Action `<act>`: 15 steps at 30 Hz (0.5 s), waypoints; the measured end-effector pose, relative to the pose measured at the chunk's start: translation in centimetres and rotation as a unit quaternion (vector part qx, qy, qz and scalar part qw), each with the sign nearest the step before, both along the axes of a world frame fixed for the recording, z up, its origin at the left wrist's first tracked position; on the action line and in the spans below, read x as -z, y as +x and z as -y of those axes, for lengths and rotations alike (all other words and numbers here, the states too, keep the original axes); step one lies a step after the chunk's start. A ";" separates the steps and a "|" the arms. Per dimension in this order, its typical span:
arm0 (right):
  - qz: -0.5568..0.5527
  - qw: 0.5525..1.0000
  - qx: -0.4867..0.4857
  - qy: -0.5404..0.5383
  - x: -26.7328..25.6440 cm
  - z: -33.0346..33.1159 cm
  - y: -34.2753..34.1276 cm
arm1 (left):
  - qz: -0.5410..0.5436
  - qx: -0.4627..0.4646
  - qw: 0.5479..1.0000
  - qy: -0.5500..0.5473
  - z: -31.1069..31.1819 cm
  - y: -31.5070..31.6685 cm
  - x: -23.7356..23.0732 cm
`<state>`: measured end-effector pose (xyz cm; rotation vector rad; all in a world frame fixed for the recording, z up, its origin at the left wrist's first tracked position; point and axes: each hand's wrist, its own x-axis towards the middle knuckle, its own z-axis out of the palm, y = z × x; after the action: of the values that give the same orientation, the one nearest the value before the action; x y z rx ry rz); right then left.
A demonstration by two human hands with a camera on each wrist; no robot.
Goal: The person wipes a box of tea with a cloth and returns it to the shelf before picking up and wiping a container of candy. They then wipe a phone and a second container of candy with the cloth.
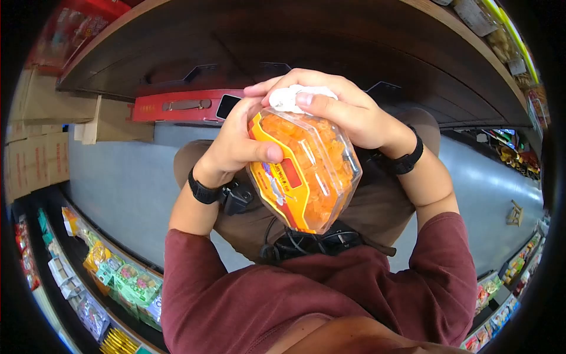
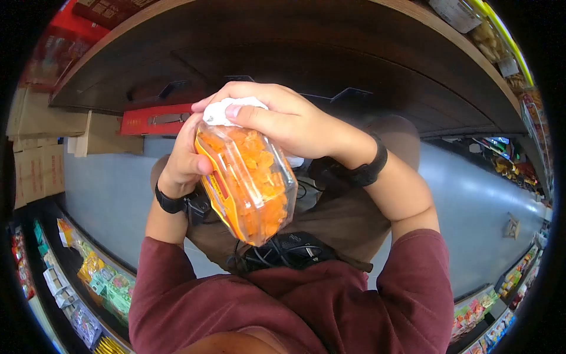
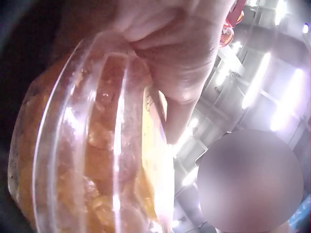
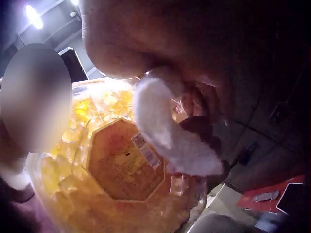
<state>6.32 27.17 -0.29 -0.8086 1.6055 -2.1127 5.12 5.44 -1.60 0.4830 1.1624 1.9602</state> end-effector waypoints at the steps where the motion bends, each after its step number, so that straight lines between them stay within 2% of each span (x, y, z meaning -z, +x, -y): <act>1: -0.001 1.000 0.022 -0.008 0.1 0.1 0.0 | -0.009 -0.010 1.000 0.007 0.0 -0.1 -0.1; 3: 0.023 1.000 0.020 0.001 -0.7 -0.3 0.1 | -0.017 -0.029 0.999 0.004 0.0 -0.2 0.4; 6: -0.080 0.995 0.057 0.023 -1.2 -0.4 0.5 | -0.053 -0.027 0.998 0.013 -0.1 -0.3 0.0; 7: -0.072 0.996 0.049 0.025 -1.4 -0.3 0.6 | -0.045 -0.035 0.998 0.015 -0.2 -0.2 0.0; 8: -0.159 0.985 0.054 0.045 -1.9 -0.4 0.6 | -0.082 -0.026 0.995 0.048 -0.5 -0.3 -0.1; 9: -0.195 0.978 0.052 0.050 -2.1 -0.3 0.6 | -0.122 -0.017 0.989 0.081 -0.6 -0.3 -0.3; 11: -0.266 0.961 0.052 0.057 -2.4 -0.3 0.6 | -0.123 -0.012 0.988 0.088 -0.5 -0.4 -0.6; 13: -0.229 0.972 0.049 0.019 -2.4 -0.2 1.0 | -0.237 -0.036 0.970 0.037 -0.6 -0.8 -0.7; 15: -0.200 0.978 0.049 -0.001 -2.1 -0.1 1.2 | -0.240 -0.061 0.968 0.032 -0.4 -0.5 -0.8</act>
<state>7.51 27.24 1.82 -1.2437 1.8731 -2.1132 4.59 5.84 -0.84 0.9814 1.4555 2.0516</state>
